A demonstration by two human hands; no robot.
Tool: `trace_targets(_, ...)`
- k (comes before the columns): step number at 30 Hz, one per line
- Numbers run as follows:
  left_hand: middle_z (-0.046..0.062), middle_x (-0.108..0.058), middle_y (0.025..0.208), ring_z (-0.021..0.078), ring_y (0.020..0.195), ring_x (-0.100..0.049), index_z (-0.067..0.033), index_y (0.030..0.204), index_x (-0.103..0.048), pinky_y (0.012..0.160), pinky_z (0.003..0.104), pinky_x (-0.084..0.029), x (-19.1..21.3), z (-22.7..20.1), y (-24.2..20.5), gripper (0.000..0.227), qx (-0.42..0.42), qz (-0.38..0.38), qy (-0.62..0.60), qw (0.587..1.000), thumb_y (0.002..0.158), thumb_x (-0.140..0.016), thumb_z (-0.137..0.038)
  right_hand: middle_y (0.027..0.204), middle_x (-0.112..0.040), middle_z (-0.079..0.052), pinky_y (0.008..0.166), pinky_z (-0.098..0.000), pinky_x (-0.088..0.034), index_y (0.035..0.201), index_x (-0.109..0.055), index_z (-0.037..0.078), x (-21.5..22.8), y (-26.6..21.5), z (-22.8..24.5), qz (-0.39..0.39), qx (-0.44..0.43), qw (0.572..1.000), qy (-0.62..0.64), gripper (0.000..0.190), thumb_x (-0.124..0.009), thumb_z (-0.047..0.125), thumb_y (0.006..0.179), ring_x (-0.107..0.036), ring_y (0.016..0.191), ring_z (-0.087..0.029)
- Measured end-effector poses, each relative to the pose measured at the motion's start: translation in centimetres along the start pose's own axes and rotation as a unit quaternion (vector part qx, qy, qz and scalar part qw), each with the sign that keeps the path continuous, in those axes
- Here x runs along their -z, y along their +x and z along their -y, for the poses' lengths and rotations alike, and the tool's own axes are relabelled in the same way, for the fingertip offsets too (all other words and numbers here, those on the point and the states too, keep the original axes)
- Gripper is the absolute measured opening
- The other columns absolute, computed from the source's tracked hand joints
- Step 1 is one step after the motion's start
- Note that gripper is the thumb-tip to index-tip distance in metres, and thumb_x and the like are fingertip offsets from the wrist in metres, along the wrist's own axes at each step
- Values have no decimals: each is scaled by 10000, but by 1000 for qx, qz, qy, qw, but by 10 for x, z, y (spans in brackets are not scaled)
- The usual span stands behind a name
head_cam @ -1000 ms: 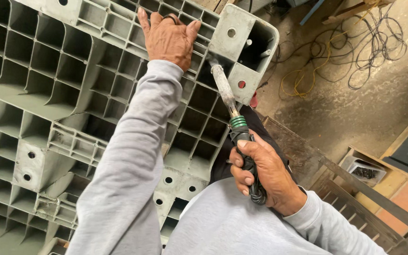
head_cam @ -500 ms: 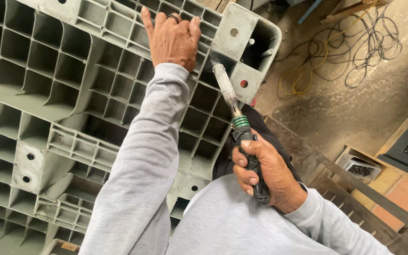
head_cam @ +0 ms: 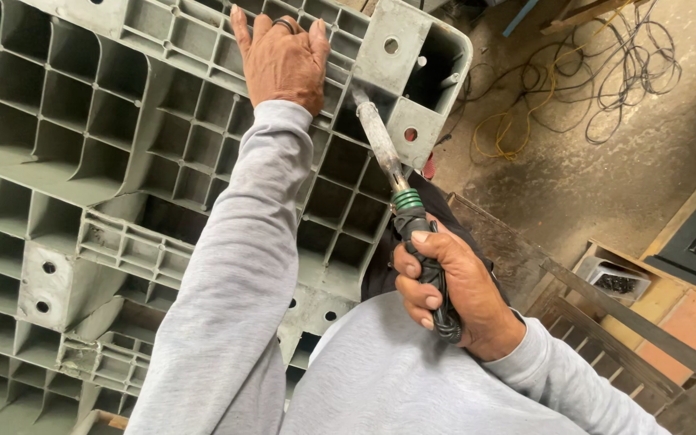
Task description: The person uses a soldering iron to scrape and remove plastic ridges from the underside of a large gray plastic pallet. They then use a red heat gun to soften the plastic while continuing to scrape away the softened material with the soldering iron.
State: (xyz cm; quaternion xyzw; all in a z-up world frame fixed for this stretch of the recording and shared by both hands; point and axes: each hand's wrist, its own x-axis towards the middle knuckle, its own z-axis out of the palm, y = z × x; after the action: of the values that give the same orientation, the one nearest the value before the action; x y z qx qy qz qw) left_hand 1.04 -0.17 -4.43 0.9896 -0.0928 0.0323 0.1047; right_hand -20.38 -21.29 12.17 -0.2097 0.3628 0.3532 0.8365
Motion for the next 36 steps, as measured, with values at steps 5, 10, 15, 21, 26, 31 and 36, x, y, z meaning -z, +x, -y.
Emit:
trace_targets(5,23,-660,741,263,985,-580,-111,635,-737,1232,504,-107,-2,-2,0,585,5,-14,-16,1000,1087,-522,-413,782,-483,-19,331,-228,-434,1353,-379,172,-3,0,0,20,1,999,31,354,-465,211,1011,-449,433,-45)
trace_targets(10,34,-664,725,272,971,-578,-117,655,-750,1224,515,-103,-3,-3,0,565,-5,-18,-10,1000,1084,-528,-411,784,-481,-22,333,-233,-434,1208,-376,175,-9,3,-2,7,-11,998,55,218,-473,219,1018,-447,438,-52)
trace_targets(15,62,-655,706,270,969,-580,-102,678,-754,1234,517,-100,-1,-4,0,571,0,-9,-17,1000,1091,-527,-425,766,-480,-18,329,-235,-434,1156,-366,155,-18,0,3,-9,-8,999,37,192,-482,219,1016,-443,433,-53)
trace_targets(21,56,-645,690,256,946,-579,-96,663,-747,1245,515,-99,-2,-5,-1,583,10,2,-28,1000,1088,-529,-429,769,-487,-22,332,-226,-439,1192,-369,116,-21,-2,12,6,-4,998,68,203,-470,186,1031,-453,449,-50)
trace_targets(26,42,-663,722,258,956,-578,-103,690,-760,1239,517,-102,2,-7,-2,544,0,-30,-19,999,1078,-547,-420,808,-481,-30,351,-229,-465,1207,-352,92,-19,-6,29,32,-31,992,117,199,-444,192,1062,-468,476,-50)
trace_targets(31,33,-675,748,252,977,-578,-110,692,-769,1248,499,-111,5,-11,-2,523,20,-28,-34,999,1061,-549,-408,796,-458,-14,369,-232,-480,1428,-389,86,-22,-11,43,44,-52,991,111,398,-427,201,1049,-476,475,-47)
trace_targets(36,41,-670,724,253,960,-578,-120,687,-773,1230,509,-110,6,-11,1,533,26,5,-23,999,1065,-529,-407,803,-467,-20,372,-234,-482,1442,-379,95,-17,-10,48,60,-63,990,112,411,-432,203,1049,-469,476,-48)
